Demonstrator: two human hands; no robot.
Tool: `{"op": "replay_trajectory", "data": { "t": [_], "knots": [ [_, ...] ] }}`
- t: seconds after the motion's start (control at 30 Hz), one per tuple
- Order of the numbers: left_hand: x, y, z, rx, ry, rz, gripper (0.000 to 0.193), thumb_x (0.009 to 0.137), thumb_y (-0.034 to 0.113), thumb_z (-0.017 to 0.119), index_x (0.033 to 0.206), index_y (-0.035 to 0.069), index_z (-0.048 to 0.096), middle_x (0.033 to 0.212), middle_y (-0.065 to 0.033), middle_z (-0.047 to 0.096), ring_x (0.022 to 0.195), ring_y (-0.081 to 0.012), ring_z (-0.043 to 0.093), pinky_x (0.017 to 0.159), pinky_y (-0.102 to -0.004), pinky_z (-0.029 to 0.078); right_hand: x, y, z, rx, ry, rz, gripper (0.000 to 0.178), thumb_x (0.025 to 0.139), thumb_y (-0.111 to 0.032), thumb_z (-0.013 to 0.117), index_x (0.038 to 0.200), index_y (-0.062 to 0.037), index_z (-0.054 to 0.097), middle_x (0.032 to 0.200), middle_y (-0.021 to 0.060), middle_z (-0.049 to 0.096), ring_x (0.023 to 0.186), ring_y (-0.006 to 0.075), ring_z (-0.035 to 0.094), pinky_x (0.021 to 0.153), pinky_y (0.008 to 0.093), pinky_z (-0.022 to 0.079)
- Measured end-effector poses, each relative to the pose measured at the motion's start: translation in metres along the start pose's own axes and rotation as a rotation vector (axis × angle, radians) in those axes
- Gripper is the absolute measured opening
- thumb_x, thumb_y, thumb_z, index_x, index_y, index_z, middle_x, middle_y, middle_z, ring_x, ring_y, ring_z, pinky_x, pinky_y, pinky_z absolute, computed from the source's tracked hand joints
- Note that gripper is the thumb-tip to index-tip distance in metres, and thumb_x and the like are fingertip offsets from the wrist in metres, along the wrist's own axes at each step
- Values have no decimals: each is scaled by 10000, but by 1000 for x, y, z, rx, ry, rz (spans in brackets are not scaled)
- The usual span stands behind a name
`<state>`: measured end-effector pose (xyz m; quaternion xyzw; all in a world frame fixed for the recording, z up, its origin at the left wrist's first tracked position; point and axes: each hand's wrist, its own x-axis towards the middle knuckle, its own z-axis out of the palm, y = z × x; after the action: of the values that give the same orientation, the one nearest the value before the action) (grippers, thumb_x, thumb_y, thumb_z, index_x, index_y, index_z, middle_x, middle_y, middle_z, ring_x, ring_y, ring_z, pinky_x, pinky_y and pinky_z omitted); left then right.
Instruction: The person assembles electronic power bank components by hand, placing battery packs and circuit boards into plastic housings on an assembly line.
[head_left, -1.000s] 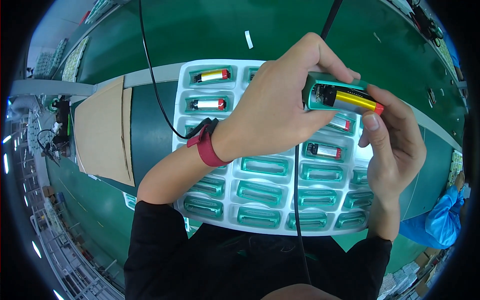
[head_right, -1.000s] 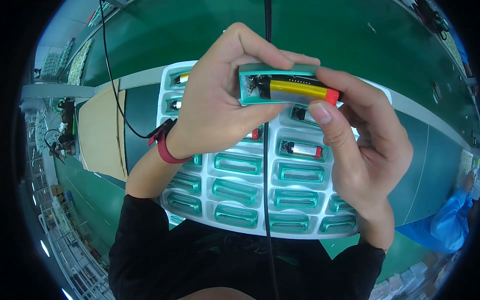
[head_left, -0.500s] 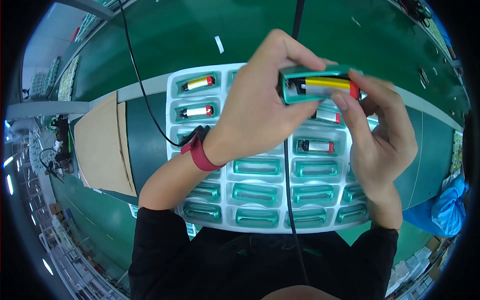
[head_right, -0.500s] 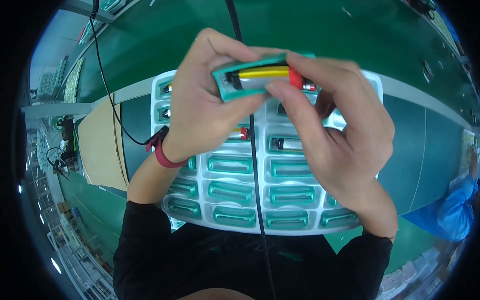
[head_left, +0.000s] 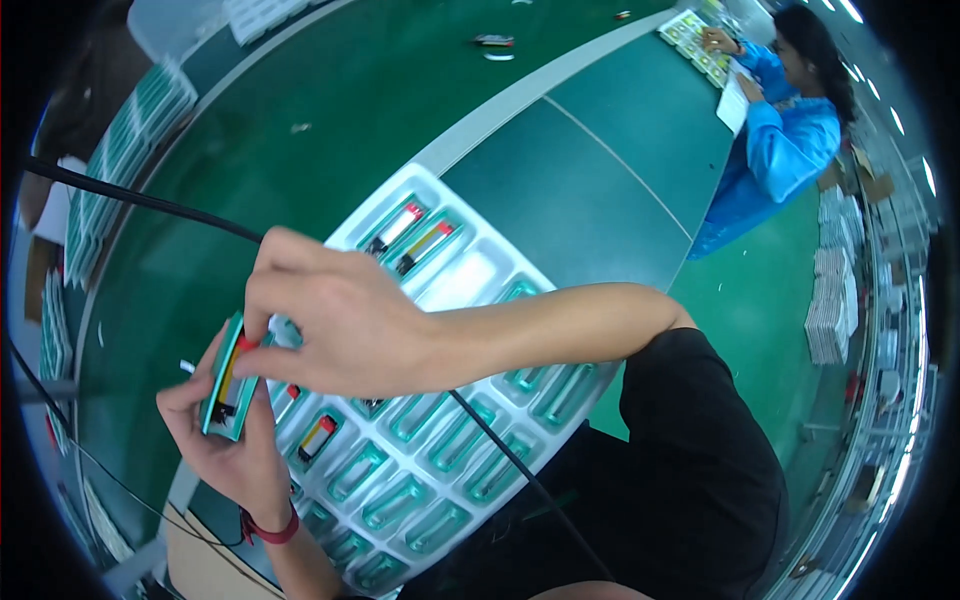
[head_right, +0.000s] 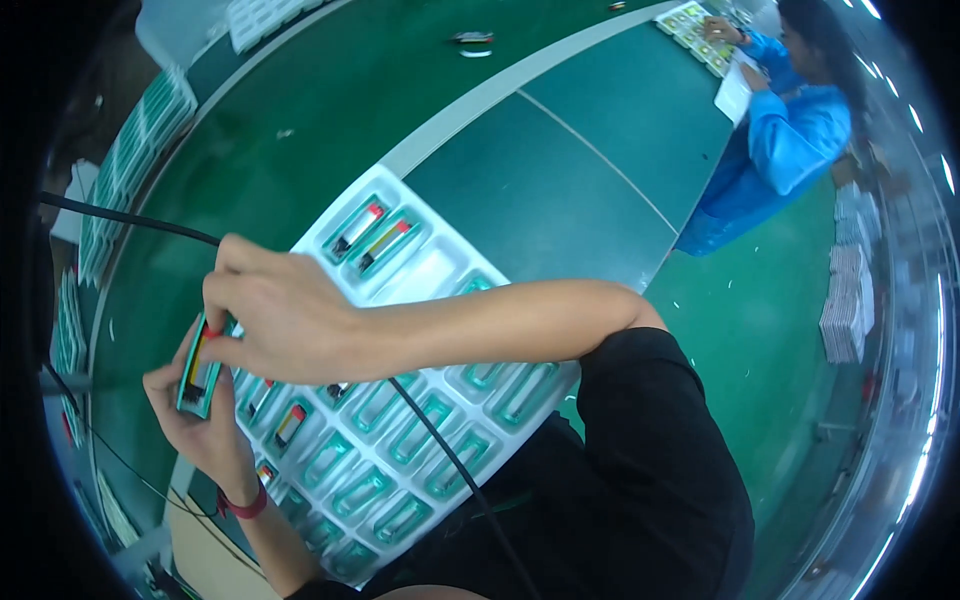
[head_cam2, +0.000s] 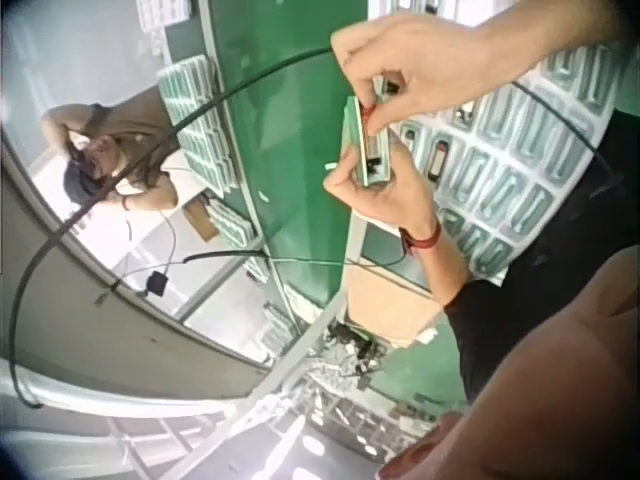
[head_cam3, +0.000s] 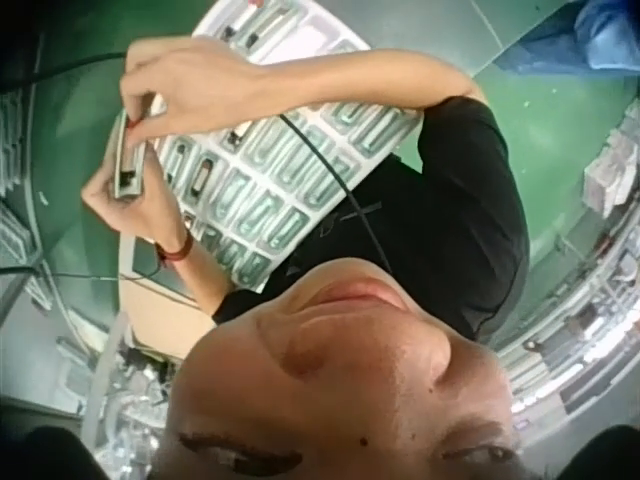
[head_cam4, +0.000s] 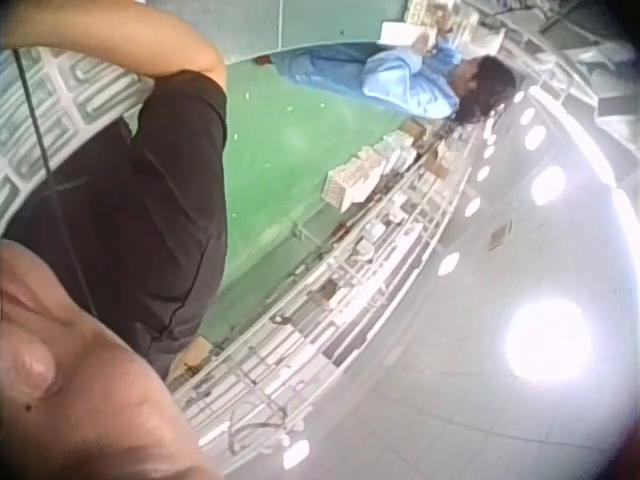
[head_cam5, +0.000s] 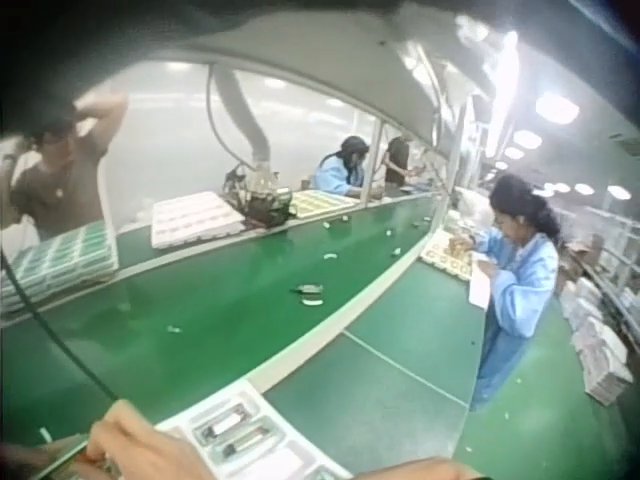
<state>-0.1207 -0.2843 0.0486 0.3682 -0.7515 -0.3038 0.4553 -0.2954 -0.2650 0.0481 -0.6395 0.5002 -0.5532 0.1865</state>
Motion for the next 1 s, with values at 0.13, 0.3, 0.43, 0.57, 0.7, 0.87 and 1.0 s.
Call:
{"op": "replay_trajectory", "data": {
  "t": [0.13,0.3,0.43,0.57,0.7,0.87,1.0],
  "knots": [
    [-1,-5,-5,-116,-60,44,216,883,-31,538,1067,4,430,1221,-222,547,1073,-200,542,957,-327,403,2,-3,-9,91,-21,70,273,713,-165,796,829,-32,588,843,51,511,659,157,547,582,288,455],
    [-3,1,-16,-296,-76,-50,188,922,8,482,1099,-9,420,1222,-222,532,1089,-214,543,964,-344,420,8,-10,-14,327,-47,219,318,762,-173,765,957,-2,581,866,52,552,698,113,571,577,261,446],
    [0,14,-17,-316,-103,10,287,919,22,503,1189,-40,429,1219,-197,533,1094,-205,544,928,-330,456,16,-11,-23,550,-426,287,333,807,-192,722,1049,6,608,840,68,606,676,94,568,528,234,440],
    [4,34,-20,-173,15,-48,322,900,61,559,1192,-62,500,1101,-190,606,956,-171,599,826,-267,464,18,-20,-34,322,-352,77,278,802,-176,722,1012,-24,622,765,54,599,583,114,550,519,261,450],
    [5,39,-32,-22,-195,-87,240,865,45,601,1091,-33,624,865,-112,654,730,-140,603,638,-254,462,21,-25,-39,153,-474,-59,240,801,-160,712,971,-14,626,676,78,572,557,160,565,510,287,447],
    [1,41,-36,64,-213,92,249,814,21,638,1058,-27,624,774,-124,621,633,-185,576,565,-263,424,12,-31,-34,93,-527,-191,238,814,-129,684,999,-4,602,677,108,568,558,236,581,501,338,426],
    [5,43,-33,148,-207,130,232,801,-15,627,1033,-29,627,754,-121,609,621,-189,573,565,-263,423,9,-22,-28,54,-399,-295,221,820,-124,672,980,10,600,684,122,563,547,269,565,500,352,420]
  ]
}}
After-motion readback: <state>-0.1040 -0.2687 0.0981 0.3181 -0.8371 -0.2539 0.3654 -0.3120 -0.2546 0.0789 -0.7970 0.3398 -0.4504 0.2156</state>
